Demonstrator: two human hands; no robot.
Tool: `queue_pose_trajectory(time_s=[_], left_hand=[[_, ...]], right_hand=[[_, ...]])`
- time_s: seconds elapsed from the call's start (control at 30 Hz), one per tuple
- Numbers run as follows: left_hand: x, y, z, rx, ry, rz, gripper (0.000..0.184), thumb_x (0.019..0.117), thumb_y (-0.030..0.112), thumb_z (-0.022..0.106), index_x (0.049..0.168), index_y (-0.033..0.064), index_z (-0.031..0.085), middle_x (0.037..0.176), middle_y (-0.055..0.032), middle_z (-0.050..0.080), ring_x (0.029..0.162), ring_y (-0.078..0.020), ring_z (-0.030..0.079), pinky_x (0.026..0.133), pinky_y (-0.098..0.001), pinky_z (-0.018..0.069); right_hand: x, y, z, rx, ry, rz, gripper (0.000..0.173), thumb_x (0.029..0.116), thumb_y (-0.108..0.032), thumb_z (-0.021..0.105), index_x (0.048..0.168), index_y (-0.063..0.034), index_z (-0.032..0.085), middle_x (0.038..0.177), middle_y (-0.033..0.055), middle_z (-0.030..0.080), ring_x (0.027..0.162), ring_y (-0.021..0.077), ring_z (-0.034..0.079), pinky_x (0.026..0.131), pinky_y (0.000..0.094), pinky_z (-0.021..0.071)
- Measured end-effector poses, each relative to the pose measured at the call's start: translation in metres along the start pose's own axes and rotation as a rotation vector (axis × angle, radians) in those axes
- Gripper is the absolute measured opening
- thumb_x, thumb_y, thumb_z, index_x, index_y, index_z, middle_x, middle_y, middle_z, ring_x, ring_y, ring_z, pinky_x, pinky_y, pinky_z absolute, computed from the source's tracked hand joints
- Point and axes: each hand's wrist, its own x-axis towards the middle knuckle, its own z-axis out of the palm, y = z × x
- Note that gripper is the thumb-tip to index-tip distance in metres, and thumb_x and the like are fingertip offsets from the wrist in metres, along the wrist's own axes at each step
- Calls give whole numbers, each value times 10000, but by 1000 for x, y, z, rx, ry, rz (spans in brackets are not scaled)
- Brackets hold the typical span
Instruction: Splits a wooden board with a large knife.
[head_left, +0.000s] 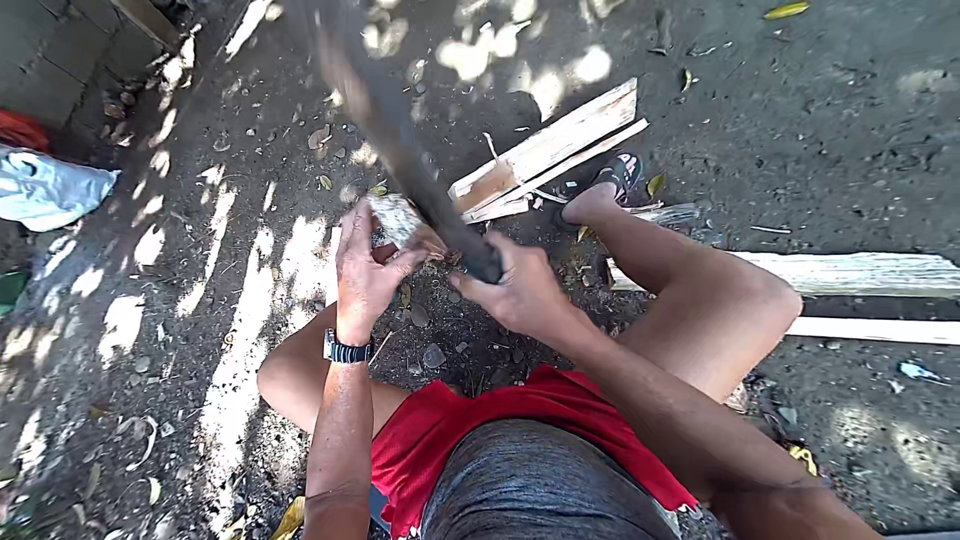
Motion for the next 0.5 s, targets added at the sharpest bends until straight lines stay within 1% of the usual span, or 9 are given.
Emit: queue_pose_trajectory(time_s=[0.03,0.1,0.13,0.2,0.27,0.33,0.4,0.43,0.5], left_hand=[[0,1,-1,0,17,-31,1083,654,114,949,1576,215,389,1520,-82,454,1147,-236,665,740,-410,668],[5,-2,-1,3,30,-41,1056,682,173,944,1577,181,385,1533,-90,431,1231,-215,623,811,-402,661],[3,-4,0,-23,37,-41,1049,682,157,942,1573,171,389,1533,-92,426,1247,-217,614,829,-402,661],[5,-7,0,-88,40,-23,1064,679,111,943,1579,176,381,1516,-89,436,1228,-226,625,821,-395,664],[4,-8,-1,-71,9,2,1018,724,151,936,1572,202,376,1498,-66,463,1188,-220,647,782,-366,671],[10,-5,0,3,37,25,932,777,245,900,1559,166,399,1488,-84,471,1210,-185,626,824,-333,644],[16,-2,5,21,71,39,920,780,278,901,1547,118,417,1487,-117,462,1252,-183,600,872,-334,635],[18,-1,8,15,63,45,934,776,254,905,1551,98,407,1492,-132,453,1260,-194,596,878,-342,634],[19,-1,11,-43,25,17,975,747,145,919,1565,119,388,1511,-124,432,1276,-234,594,879,-397,651]], right_hand=[[-2,14,4,-53,-64,101,337,880,-380,771,1062,-123,652,667,-14,623,533,104,598,491,347,535],[-5,17,3,-79,-98,149,340,880,-407,764,1040,-127,656,649,-19,606,529,98,581,495,340,514],[-8,9,0,-62,-93,138,332,884,-403,761,1049,-135,655,648,-33,610,522,81,584,485,320,518],[-4,-16,-13,27,-4,4,296,884,-341,757,1062,-126,657,669,-56,636,514,45,601,458,273,541],[5,-48,-29,154,112,-240,268,900,-234,765,1076,-68,651,745,-38,660,573,42,618,493,254,563],[21,-79,-40,282,214,-450,244,912,-168,754,1049,-38,599,790,18,664,610,114,651,525,316,599],[34,-91,-44,347,275,-532,273,901,-121,751,1061,-3,564,808,70,654,625,183,657,545,379,608],[35,-84,-42,295,255,-490,300,908,-137,756,1088,-3,556,827,66,653,645,174,659,558,368,609],[28,-39,-24,103,152,-277,316,908,-204,774,1125,-51,603,815,18,653,635,99,638,537,299,580]])
